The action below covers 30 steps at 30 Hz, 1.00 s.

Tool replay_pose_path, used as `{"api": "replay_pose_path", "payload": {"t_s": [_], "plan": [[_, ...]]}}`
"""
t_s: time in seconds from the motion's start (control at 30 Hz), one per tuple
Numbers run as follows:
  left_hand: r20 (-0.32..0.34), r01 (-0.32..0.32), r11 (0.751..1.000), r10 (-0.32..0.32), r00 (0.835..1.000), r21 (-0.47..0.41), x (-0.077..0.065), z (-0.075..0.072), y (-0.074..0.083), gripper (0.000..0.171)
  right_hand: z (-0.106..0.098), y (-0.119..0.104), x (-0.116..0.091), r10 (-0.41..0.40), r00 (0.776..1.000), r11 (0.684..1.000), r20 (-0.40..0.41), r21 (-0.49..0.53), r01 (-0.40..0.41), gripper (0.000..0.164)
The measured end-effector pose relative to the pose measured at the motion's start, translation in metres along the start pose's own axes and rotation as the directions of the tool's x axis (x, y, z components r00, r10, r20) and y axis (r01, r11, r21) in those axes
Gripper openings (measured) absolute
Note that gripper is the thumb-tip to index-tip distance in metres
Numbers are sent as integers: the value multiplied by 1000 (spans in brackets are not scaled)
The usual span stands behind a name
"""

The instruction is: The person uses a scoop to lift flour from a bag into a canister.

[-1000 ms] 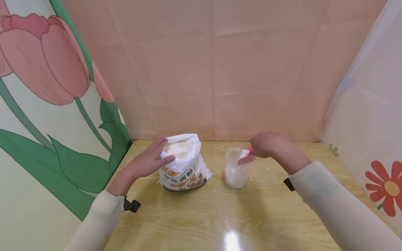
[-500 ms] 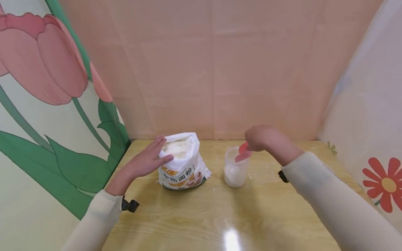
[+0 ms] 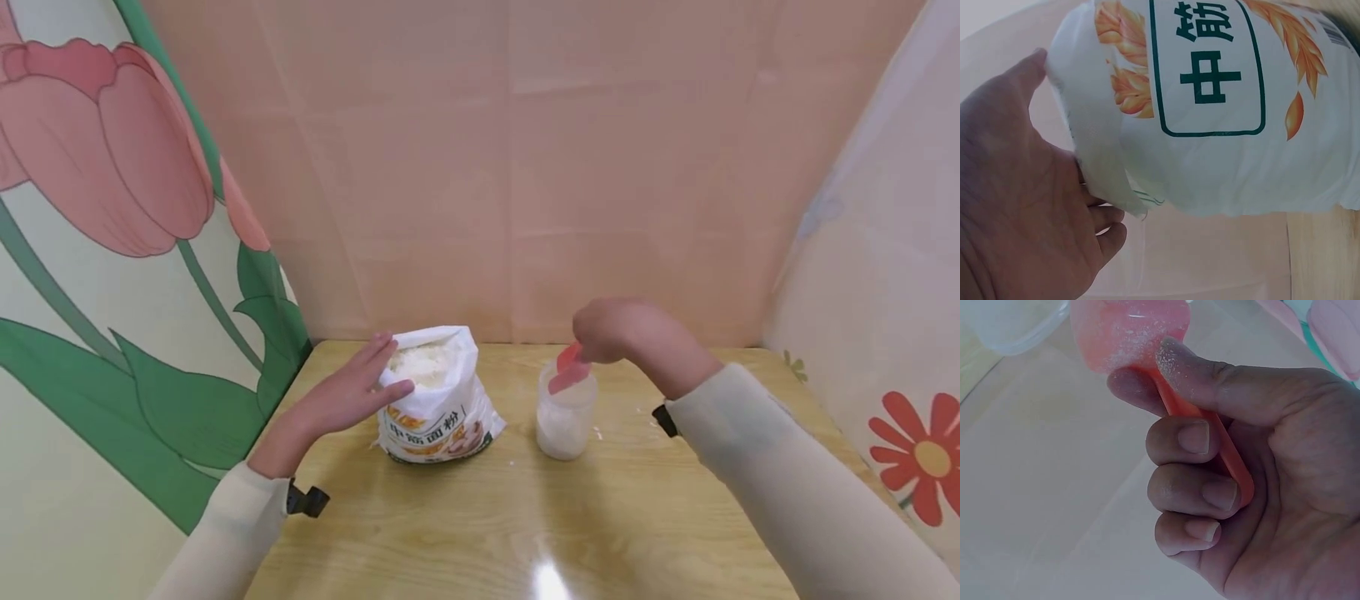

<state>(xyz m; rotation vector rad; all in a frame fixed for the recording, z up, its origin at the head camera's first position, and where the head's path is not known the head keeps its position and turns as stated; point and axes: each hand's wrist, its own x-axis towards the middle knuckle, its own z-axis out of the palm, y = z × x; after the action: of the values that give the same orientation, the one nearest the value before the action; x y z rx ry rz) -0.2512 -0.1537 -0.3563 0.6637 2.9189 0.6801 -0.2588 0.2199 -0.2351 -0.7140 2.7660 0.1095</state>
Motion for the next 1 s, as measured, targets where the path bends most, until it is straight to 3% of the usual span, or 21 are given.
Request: {"api": "replay_pose_path", "payload": {"t_s": [0.17, 0.53, 0.73, 1.0], "plan": [[-7, -1, 1000, 1, 1000, -10, -3, -3, 0, 105, -11, -13, 6, -42, 996, 999, -75, -23, 40, 22], [14, 3, 1000, -3, 1000, -19, -5, 3, 0, 106, -36, -65, 21, -65, 988, 997, -143, -56, 57, 25], [10, 0, 1000, 0, 1000, -6, -5, 0, 1, 106, -45, -89, 34, -71, 991, 994, -115, -89, 60, 24], [7, 4, 1000, -4, 1000, 13, -5, -1, 0, 107, -44, -116, 61, -99, 994, 974, -36, -209, 89, 17]]}}
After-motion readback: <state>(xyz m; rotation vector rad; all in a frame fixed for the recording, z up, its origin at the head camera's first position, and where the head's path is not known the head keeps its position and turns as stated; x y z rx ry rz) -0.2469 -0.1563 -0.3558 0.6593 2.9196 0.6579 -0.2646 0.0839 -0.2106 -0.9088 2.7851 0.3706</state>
